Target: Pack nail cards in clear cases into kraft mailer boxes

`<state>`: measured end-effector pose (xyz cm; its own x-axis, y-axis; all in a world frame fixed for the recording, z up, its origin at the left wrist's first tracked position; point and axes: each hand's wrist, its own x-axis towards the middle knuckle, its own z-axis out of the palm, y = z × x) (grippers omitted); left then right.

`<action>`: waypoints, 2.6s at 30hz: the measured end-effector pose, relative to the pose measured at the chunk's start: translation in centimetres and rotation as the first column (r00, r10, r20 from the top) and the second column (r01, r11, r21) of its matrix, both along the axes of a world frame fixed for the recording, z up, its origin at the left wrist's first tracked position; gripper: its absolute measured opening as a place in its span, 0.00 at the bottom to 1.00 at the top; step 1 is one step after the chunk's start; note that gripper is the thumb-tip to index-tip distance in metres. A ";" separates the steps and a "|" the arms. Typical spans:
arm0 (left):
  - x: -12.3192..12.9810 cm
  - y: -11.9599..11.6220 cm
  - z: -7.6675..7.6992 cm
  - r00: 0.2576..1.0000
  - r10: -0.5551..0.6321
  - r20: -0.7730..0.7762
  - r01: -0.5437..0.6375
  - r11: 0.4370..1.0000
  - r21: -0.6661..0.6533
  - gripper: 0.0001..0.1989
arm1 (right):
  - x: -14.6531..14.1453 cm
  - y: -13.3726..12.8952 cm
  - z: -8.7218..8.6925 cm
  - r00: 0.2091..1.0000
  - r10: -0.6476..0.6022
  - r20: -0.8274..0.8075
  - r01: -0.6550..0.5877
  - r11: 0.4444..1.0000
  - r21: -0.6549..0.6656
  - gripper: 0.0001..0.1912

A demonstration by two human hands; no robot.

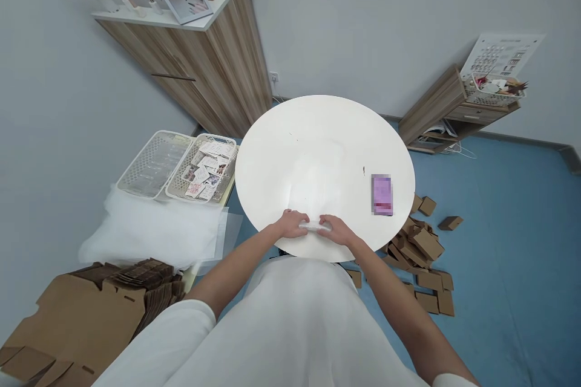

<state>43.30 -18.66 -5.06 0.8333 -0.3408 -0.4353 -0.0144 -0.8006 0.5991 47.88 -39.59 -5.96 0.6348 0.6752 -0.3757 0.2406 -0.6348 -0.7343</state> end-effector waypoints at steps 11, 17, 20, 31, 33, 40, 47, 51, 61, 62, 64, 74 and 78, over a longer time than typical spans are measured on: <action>1.8 3.3 -1.7 0.925 0.378 -0.025 -0.379 0.924 -0.045 0.08 | 3.0 -0.6 -2.0 0.882 -0.454 -0.124 0.457 0.890 -0.006 0.14; 1.5 3.2 -3.1 0.870 0.492 -0.024 -0.490 0.870 0.061 0.05 | 3.2 -2.2 -3.5 0.799 -0.600 -0.053 0.598 0.800 -0.048 0.12; 1.0 2.9 -3.0 0.838 0.546 -0.017 -0.541 0.834 0.108 0.05 | 2.7 -2.5 -3.5 0.759 -0.650 0.022 0.651 0.758 -0.039 0.19; 1.2 -0.8 -2.1 0.967 -0.018 0.253 -0.013 0.992 0.123 0.32 | 1.2 1.4 -2.7 0.905 0.107 0.411 -0.042 0.986 -0.163 0.22; 1.1 -0.9 -2.1 0.974 0.016 0.226 -0.039 0.994 0.098 0.29 | 0.9 1.6 -2.2 0.909 0.128 0.396 -0.062 0.982 -0.177 0.20; -0.2 0.0 -0.3 0.999 0.040 0.019 -0.039 0.998 -0.043 0.23 | 0.4 0.1 -0.3 0.989 0.135 0.059 -0.127 0.984 -0.123 0.18; 1.5 1.2 -0.5 0.975 0.220 -0.028 -0.221 0.965 -0.141 0.14 | 2.6 -0.3 -0.6 0.942 -0.246 -0.231 0.262 0.964 0.043 0.15; 2.0 2.6 -2.0 0.922 0.387 0.004 -0.386 0.920 -0.069 0.11 | 3.3 -0.1 -1.4 0.876 -0.415 -0.246 0.426 0.905 -0.011 0.18; 2.0 3.6 -4.1 0.849 0.528 -0.013 -0.523 0.844 0.116 0.06 | 2.8 -1.1 -3.7 0.743 -0.665 -0.077 0.661 0.747 -0.074 0.15; 1.9 3.5 -4.1 0.843 0.538 -0.009 -0.532 0.836 0.130 0.05 | 2.7 -1.1 -3.8 0.734 -0.676 -0.058 0.672 0.736 -0.076 0.17; 1.8 3.3 -3.8 0.830 0.558 -0.002 -0.551 0.821 0.151 0.06 | 2.4 -1.1 -4.0 0.715 -0.699 -0.022 0.696 0.715 -0.074 0.21; 1.9 1.4 -2.1 0.925 -0.046 0.377 -0.030 0.981 0.192 0.33 | 0.9 0.9 -3.0 0.870 0.020 0.493 0.041 0.993 -0.113 0.27; 2.4 0.3 -2.5 0.950 -0.091 0.299 0.018 0.971 0.237 0.29 | 0.8 1.9 -3.0 0.891 0.104 0.443 -0.004 0.975 -0.220 0.24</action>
